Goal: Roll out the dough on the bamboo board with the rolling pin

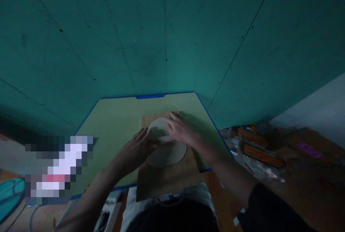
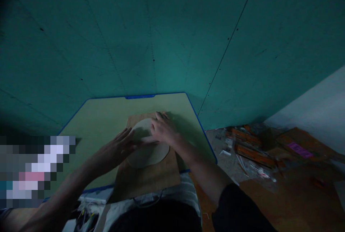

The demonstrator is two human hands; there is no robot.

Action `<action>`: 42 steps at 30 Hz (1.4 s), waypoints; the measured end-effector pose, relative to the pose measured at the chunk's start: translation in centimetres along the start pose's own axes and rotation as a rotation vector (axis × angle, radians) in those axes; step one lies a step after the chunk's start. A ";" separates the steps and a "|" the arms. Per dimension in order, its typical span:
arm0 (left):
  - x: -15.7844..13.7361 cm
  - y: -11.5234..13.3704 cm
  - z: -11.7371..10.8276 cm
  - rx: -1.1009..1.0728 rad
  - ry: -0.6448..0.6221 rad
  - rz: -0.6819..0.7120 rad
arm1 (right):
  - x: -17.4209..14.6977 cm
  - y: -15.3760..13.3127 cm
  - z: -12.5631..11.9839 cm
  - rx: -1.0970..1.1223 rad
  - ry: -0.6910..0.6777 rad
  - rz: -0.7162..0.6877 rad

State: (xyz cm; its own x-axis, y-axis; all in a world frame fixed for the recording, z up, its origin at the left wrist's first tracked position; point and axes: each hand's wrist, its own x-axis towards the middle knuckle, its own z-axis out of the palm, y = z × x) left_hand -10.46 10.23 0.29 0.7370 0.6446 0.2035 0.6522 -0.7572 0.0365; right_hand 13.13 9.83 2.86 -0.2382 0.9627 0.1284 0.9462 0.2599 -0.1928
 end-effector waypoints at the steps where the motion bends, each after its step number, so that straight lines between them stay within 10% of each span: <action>1: 1.2 -0.1 0.0 -0.003 0.004 -0.027 | 0.2 0.0 0.2 0.001 -0.006 0.011; 7: 4.2 1.5 1.3 0.019 0.045 -0.142 | -2.6 -0.7 1.2 0.014 -0.040 0.074; 19: -8.3 8.0 0.4 0.082 0.224 0.028 | -15.3 -5.6 0.6 0.088 0.025 -0.113; 31: 0.9 3.6 0.3 0.068 0.162 -0.263 | -2.8 -1.3 0.0 -0.020 0.091 0.119; 42: -9.2 10.1 1.2 0.113 0.238 -0.141 | -13.4 -3.7 1.6 0.002 0.109 -0.031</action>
State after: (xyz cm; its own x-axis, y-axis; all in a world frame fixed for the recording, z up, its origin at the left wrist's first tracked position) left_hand -10.43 -3.21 -2.36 0.5838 0.6897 0.4283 0.7708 -0.6366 -0.0257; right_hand 12.46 -3.92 0.34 -0.2417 0.9403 0.2397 0.9383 0.2894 -0.1894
